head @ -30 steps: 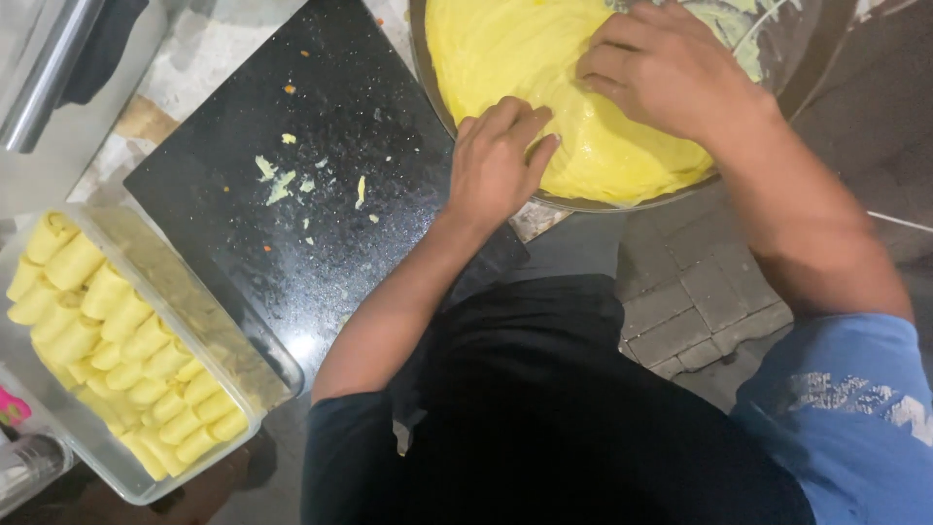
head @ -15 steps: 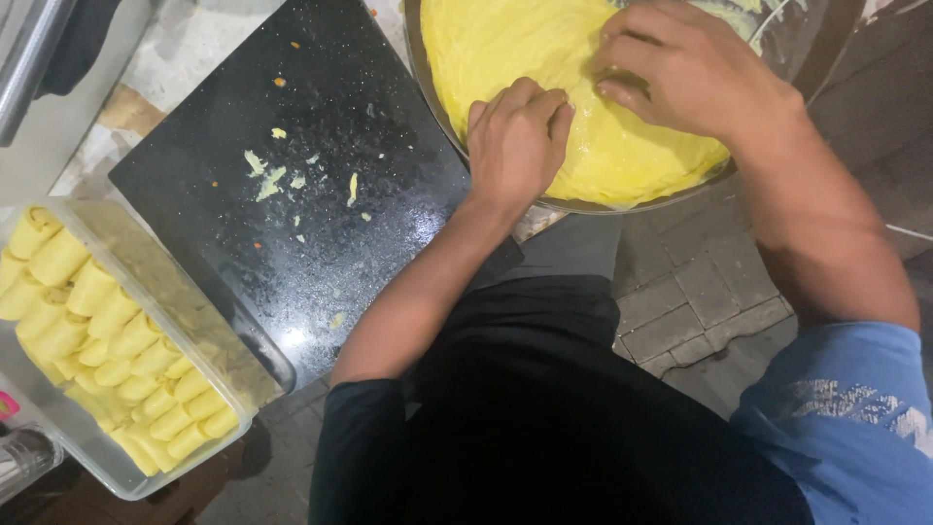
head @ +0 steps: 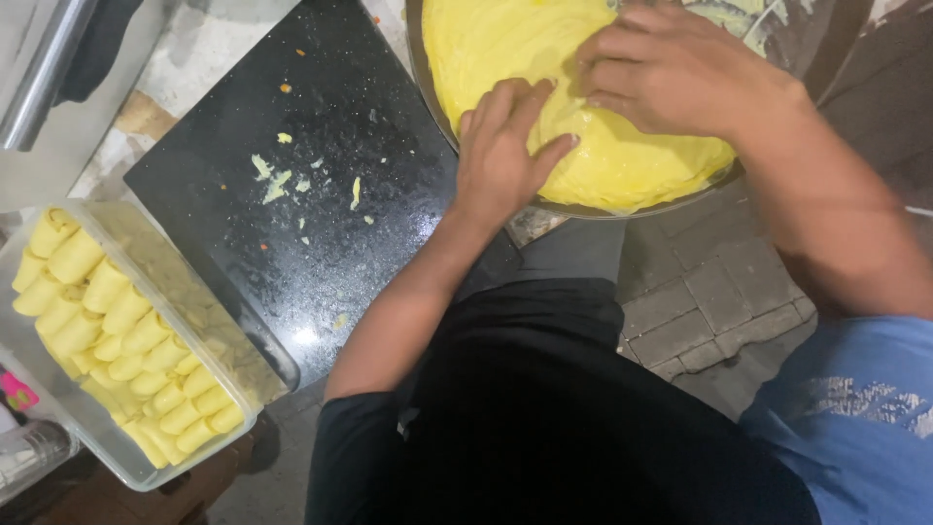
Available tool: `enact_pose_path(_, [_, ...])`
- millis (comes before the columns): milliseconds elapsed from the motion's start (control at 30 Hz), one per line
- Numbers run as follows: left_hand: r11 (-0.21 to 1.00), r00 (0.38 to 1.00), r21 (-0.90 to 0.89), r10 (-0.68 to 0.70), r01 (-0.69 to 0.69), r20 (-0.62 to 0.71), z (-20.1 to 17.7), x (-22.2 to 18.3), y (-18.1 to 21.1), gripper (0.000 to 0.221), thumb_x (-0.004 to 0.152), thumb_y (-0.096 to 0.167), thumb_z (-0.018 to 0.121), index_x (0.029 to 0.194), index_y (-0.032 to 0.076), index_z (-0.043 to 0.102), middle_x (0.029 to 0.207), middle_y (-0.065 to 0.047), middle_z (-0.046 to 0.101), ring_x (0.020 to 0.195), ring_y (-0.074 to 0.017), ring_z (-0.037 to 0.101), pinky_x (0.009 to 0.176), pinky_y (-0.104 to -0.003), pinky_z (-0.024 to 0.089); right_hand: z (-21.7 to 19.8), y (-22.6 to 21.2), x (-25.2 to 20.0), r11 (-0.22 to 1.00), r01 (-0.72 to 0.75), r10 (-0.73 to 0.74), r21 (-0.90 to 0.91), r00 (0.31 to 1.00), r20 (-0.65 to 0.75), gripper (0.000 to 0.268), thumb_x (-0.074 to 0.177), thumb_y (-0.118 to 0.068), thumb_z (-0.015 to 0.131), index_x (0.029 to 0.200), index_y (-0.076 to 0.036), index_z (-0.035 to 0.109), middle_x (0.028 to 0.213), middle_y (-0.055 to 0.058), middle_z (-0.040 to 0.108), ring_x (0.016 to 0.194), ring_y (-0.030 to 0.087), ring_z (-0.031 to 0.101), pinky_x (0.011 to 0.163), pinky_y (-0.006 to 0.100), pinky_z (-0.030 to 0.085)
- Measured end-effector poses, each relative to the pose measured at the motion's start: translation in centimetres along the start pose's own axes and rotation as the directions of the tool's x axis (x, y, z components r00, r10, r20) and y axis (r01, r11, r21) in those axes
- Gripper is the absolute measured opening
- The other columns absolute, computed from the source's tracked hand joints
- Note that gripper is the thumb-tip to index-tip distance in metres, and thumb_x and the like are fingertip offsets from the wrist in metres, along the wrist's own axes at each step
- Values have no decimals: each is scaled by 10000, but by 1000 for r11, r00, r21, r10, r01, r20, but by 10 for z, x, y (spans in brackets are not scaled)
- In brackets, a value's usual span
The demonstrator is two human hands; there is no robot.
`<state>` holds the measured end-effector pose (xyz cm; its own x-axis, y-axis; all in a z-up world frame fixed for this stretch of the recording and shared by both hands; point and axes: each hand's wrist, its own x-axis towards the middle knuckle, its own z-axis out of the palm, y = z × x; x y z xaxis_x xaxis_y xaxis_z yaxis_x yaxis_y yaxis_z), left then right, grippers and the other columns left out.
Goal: Preparing food rolls by placing filling on a wrapper and rolling it up.
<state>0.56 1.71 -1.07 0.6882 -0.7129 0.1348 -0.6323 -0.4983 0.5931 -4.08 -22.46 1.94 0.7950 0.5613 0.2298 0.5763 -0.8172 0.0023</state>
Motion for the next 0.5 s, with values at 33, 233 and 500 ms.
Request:
enact_pose_path(33, [998,999,52,40,-39,-15,4,-1,1,523,906,475,674,1292,133,585,1159,-76,593,1051,-225,565,865,-386,446,-4,1,1,998,60,-60,-5,998,-23,149,1008,-233,643,1098,-177,748,1160,-44,681,1005,184,572,880,301,478])
enact_pose_path(233, [986,980,33,167,-164,-111,7,0,25,173,904,288,680,986,142,720,956,-16,600,875,-192,528,763,-333,362,-18,4,-13,990,-5,-6,138,997,82,192,1017,-255,585,1102,-123,694,1099,-17,710,1002,213,632,916,335,512])
enact_pose_path(500, [916,993,-387,119,-109,2,1,14,55,173,957,197,553,850,103,650,747,14,665,606,-111,620,661,-348,523,-16,14,-8,947,-251,107,200,835,539,540,874,-174,525,1405,-270,543,1442,48,483,1103,240,592,663,378,593])
